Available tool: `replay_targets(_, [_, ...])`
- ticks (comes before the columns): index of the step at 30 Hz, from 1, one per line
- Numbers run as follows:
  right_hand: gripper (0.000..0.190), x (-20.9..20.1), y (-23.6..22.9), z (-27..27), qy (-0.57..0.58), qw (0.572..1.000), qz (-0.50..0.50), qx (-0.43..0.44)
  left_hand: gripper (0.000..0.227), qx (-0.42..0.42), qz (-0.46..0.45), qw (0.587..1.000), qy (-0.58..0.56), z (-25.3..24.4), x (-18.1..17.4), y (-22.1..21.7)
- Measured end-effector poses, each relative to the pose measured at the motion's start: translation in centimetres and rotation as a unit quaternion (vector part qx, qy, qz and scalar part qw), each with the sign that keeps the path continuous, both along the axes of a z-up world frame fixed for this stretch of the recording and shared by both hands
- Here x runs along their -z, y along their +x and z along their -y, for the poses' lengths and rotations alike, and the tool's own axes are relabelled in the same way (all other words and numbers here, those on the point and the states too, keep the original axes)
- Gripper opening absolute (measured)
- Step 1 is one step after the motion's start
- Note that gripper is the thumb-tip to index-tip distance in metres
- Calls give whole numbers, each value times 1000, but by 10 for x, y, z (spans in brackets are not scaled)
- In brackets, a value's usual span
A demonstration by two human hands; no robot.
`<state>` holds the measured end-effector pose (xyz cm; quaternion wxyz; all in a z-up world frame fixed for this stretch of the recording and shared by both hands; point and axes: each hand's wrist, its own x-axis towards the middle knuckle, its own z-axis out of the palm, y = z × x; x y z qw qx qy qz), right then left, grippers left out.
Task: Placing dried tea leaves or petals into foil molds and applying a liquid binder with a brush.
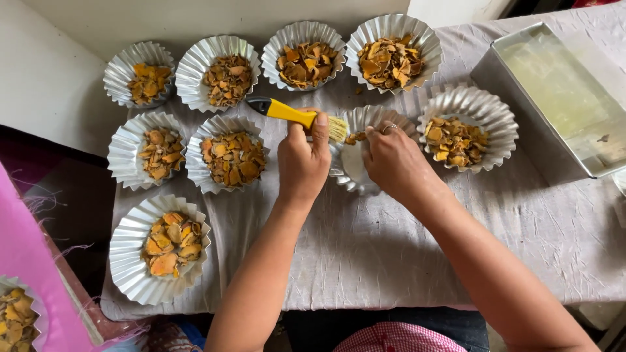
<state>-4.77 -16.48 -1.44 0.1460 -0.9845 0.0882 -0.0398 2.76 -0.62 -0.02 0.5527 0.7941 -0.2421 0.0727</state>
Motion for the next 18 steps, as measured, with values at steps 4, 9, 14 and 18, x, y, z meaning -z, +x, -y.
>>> replay_targets(4, [51,-8,6,-2,15,1000,16,-17,39,-1,-20,1000,-8,-2,-2,1])
replay_targets(9, [50,-22,1,-2,75,997,-6,4,41,0,-36,999,-8,-3,-4,0])
replay_targets(14, [52,-7,8,-9,26,999,-26,16,41,-2,-39,999,-4,-3,-5,1])
replay_targets(18, [42,6,20,-14,-10,1000,0,11,43,-2,-48,999,-6,-4,-8,2])
